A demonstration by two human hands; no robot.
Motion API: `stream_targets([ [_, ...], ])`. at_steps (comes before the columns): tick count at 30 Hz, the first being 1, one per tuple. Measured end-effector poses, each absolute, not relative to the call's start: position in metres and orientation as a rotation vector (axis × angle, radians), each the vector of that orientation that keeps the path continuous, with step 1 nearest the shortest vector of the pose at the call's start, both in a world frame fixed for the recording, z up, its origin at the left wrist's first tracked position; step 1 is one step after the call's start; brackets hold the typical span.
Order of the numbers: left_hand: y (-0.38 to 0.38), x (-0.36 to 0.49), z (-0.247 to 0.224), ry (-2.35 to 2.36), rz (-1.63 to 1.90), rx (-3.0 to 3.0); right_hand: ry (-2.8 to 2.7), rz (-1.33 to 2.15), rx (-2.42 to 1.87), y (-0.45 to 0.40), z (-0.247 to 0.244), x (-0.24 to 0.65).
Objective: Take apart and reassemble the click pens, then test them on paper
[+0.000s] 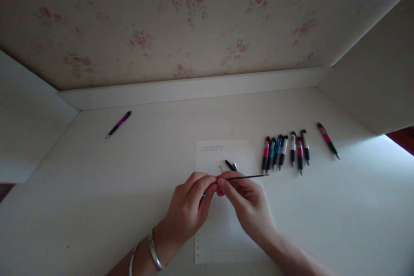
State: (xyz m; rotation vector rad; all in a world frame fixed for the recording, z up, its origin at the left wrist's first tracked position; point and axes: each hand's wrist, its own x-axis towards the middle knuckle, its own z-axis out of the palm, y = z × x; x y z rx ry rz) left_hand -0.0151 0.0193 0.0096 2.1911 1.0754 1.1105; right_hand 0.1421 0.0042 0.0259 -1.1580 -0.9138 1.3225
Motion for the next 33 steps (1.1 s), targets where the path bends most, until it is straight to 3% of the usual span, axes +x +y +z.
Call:
stream_targets([
  [3, 0.018, -0.011, 0.012, 1.147, 1.131, 1.911, -0.850, 1.298, -1.163, 0.007, 0.025, 0.145],
  [6, 0.022, -0.007, 0.016, 1.176, 1.144, 1.233, -0.779, 1.225, -1.162, 0.013, 0.024, 0.151],
  [9, 0.030, -0.005, 0.020, 1.064, 0.994, 0.547, -0.707, 1.180, -1.142, 0.018, 0.025, 0.158],
  [13, 0.040, -0.006, 0.030, 1.146, 0.824, 0.117, -0.659, 1.187, -1.116, 0.021, 0.025, 0.163],
  [24, 0.043, -0.010, 0.026, 0.989, 0.815, 0.048, -0.673, 1.236, -1.123, 0.022, 0.023, 0.161],
  [33, 0.033, -0.007, 0.018, 0.983, 0.888, 0.508, -0.700, 1.309, -1.099, 0.019, 0.024, 0.161],
])
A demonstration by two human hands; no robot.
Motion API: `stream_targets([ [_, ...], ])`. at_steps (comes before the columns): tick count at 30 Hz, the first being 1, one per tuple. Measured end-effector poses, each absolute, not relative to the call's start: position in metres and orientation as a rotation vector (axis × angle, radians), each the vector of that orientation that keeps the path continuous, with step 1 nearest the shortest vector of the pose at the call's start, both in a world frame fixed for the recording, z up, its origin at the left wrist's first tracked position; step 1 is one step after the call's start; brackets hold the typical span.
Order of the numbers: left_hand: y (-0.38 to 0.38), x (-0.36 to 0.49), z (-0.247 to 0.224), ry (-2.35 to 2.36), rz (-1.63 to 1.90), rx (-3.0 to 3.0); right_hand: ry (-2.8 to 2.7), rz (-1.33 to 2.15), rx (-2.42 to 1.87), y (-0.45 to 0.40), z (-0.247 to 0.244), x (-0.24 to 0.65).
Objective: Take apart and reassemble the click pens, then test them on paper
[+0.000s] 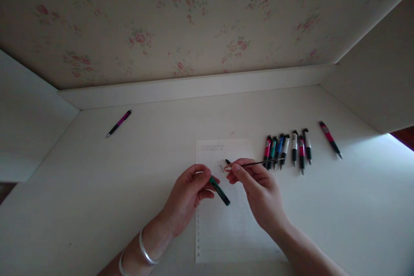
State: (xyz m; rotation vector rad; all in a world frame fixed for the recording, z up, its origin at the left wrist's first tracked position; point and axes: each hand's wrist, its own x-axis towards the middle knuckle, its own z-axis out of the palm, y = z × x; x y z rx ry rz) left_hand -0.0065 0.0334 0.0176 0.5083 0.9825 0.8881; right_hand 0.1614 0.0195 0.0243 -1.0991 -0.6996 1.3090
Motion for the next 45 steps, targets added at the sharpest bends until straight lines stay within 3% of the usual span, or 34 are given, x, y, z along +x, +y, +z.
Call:
stream_targets([
  [8, 0.0244, -0.0049, 0.0130, 1.082, 0.849, 1.094, -0.744, 1.423, -1.073, 0.0174, 0.0226, 0.1610],
  [24, 0.0227, -0.0085, 0.0096, 1.184, 1.063, 1.650, -0.832, 1.451, -1.143, 0.0170, 0.0277, 0.1596],
  [45, 0.0229, -0.0091, 0.0108, 1.137, 1.112, 1.776, -1.024, 1.514, -1.243, 0.0190, 0.0290, 0.1609],
])
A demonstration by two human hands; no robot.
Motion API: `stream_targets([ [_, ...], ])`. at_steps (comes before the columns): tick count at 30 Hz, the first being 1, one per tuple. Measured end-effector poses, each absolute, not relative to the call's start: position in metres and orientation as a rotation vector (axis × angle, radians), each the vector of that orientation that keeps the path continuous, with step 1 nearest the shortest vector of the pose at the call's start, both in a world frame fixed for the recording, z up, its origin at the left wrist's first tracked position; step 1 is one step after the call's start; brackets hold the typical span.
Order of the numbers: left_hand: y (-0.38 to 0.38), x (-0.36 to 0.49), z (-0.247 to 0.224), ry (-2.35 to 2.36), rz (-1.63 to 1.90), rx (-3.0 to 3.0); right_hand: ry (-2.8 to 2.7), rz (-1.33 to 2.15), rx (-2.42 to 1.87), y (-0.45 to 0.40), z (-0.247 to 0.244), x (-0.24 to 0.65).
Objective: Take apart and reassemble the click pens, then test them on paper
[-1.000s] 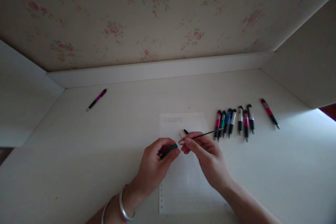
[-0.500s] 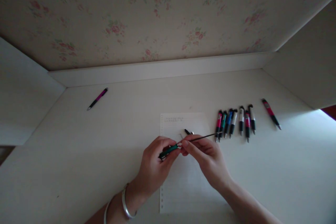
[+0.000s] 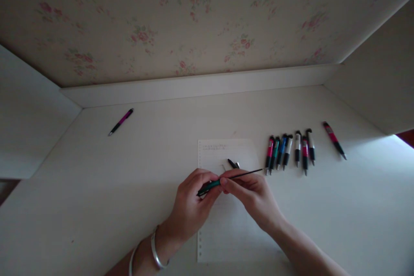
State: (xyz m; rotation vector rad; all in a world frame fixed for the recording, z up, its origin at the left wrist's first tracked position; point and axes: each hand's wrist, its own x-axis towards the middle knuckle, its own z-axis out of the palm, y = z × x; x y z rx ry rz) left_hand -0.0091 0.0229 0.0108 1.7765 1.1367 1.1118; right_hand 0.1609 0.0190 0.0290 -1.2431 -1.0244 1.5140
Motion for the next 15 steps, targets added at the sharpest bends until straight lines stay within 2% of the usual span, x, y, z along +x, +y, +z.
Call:
stream_targets([
  [9, 0.0211, -0.0095, 0.0066, 1.096, 1.124, 1.773, -1.044, 1.601, -1.255, 0.0189, 0.0241, 0.1652],
  [15, 0.0191, -0.0090, 0.0088, 1.096, 1.066, 1.718, -1.204, 1.443, -1.253, 0.0178, 0.0288, 0.1681],
])
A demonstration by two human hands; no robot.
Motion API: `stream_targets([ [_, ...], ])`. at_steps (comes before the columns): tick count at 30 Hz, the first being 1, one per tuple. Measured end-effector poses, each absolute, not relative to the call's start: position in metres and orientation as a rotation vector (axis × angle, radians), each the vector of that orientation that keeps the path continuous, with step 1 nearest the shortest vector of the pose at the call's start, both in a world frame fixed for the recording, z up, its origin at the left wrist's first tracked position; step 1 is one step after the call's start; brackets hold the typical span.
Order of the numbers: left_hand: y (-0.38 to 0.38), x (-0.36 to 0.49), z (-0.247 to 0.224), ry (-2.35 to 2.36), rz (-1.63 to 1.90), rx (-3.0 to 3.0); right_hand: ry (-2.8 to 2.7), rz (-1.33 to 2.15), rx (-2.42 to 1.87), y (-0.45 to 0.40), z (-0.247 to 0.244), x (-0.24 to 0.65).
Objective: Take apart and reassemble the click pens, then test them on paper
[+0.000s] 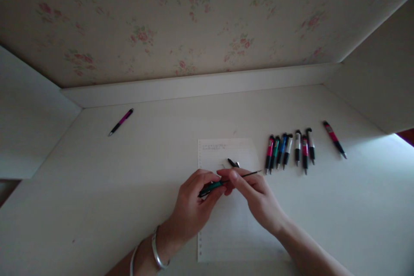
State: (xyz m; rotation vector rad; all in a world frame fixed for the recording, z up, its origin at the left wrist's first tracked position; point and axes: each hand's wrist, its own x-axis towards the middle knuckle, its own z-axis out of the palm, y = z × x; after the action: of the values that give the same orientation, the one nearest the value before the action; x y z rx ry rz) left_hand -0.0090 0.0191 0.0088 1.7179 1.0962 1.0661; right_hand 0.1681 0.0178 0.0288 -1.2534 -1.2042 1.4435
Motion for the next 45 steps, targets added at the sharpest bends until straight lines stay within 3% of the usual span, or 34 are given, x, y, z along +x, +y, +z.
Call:
stream_targets([
  [11, 0.016, -0.006, 0.008, 1.061, 1.034, 1.753, -1.552, 1.360, -1.233, 0.014, 0.029, 0.161],
  [19, 0.015, -0.005, 0.014, 1.077, 0.975, 1.581, -1.393, 1.435, -1.310, 0.010, 0.024, 0.163],
  [29, 0.010, 0.004, 0.011, 0.923, 0.924, 0.917, -1.041, 1.376, -1.180, 0.018, 0.029, 0.161],
  [38, 0.014, 0.005, 0.012, 0.797, 0.835, 0.747, -1.113, 1.640, -1.095, 0.017, 0.031, 0.160],
  [45, 0.016, 0.003, 0.013, 0.847, 0.944, 0.488, -1.314, 1.121, -1.400, 0.022, 0.024, 0.174],
])
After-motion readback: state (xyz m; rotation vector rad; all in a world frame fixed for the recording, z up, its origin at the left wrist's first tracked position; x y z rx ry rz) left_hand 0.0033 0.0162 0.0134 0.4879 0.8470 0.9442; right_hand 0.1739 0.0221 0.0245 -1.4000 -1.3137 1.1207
